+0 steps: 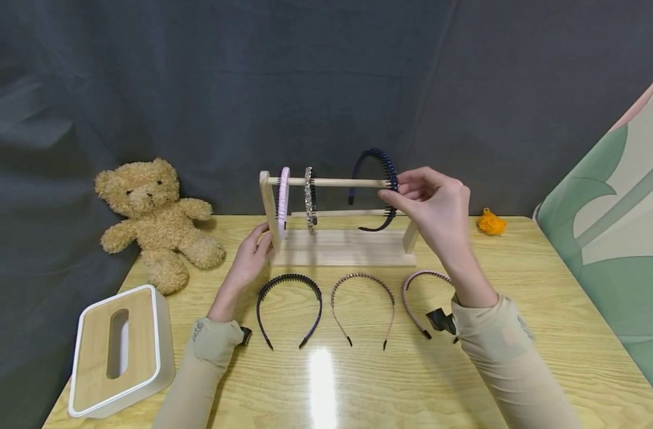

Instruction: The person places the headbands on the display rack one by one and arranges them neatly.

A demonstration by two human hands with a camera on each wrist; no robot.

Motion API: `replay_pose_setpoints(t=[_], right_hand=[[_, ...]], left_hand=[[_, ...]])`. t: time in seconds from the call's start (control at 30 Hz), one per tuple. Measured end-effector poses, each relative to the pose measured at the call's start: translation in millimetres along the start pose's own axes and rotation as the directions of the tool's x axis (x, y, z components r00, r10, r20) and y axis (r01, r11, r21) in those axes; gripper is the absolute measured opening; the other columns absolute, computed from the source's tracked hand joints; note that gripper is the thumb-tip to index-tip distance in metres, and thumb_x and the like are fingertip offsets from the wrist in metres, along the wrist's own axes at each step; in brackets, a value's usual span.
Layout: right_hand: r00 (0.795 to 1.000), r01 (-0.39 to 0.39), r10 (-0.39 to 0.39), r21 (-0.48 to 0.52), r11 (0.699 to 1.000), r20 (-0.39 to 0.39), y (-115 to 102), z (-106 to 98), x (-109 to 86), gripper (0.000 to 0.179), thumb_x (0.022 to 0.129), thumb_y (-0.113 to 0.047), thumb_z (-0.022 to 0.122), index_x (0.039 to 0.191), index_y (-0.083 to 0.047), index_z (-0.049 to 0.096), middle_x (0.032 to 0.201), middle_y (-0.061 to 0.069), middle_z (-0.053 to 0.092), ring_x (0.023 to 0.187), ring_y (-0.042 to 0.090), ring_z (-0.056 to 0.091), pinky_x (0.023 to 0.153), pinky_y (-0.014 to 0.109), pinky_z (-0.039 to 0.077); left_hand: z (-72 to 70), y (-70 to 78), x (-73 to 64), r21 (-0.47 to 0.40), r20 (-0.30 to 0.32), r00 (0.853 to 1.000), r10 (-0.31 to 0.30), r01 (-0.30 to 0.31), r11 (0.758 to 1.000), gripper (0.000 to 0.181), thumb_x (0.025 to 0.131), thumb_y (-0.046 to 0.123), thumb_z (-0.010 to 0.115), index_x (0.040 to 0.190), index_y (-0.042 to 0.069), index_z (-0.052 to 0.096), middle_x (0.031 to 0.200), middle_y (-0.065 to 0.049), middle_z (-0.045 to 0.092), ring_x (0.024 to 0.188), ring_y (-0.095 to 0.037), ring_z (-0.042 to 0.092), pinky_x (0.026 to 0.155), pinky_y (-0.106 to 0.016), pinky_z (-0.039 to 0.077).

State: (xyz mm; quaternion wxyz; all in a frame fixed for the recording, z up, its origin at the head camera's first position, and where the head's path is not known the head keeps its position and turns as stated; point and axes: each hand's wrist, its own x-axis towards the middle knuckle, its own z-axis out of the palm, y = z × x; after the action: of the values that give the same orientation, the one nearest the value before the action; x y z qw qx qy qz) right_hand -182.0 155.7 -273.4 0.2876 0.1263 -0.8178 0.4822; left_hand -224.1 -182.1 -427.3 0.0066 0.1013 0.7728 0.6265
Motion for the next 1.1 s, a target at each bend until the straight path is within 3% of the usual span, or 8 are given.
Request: replay_pose_setpoints(t=[0.3, 1.1], right_hand=[[0.999, -0.023, 0.023, 0.006, 1.000, 0.037, -6, 9, 1.5, 0.029, 0.084, -0.019, 0.096, 0.102, -0.002, 0.082, 0.086, 0.009, 0.076, 0.070, 0.005, 0.068, 0.063, 0.014, 0.058], [0.996, -0.034, 0.034, -0.009, 0.999, 0.080, 0, 41, 2.7, 0.028, 0.084, -0.017, 0.096, 0.101, -0.004, 0.078, 0.084, 0.005, 0.074, 0.071, 0.009, 0.067, 0.062, 0.019, 0.057]], left_hand=[[-0.6, -0.4, -1.4, -0.003, -0.003, 1.000, 0.010, -0.010, 1.000, 0.046, 0.119, 0.009, 0.035, 0.160, -0.009, 0.036, 0.160, -0.035, 0.039, 0.144, -0.051, 0.046, 0.120, -0.050, 0.046], [1.2, 2.9, -2.2, -0.031, -0.012, 1.000, -0.010, 0.009, 0.999, 0.046, 0.119, 0.011, 0.037, 0.161, -0.008, 0.037, 0.159, -0.034, 0.041, 0.142, -0.050, 0.049, 0.120, -0.049, 0.046]])
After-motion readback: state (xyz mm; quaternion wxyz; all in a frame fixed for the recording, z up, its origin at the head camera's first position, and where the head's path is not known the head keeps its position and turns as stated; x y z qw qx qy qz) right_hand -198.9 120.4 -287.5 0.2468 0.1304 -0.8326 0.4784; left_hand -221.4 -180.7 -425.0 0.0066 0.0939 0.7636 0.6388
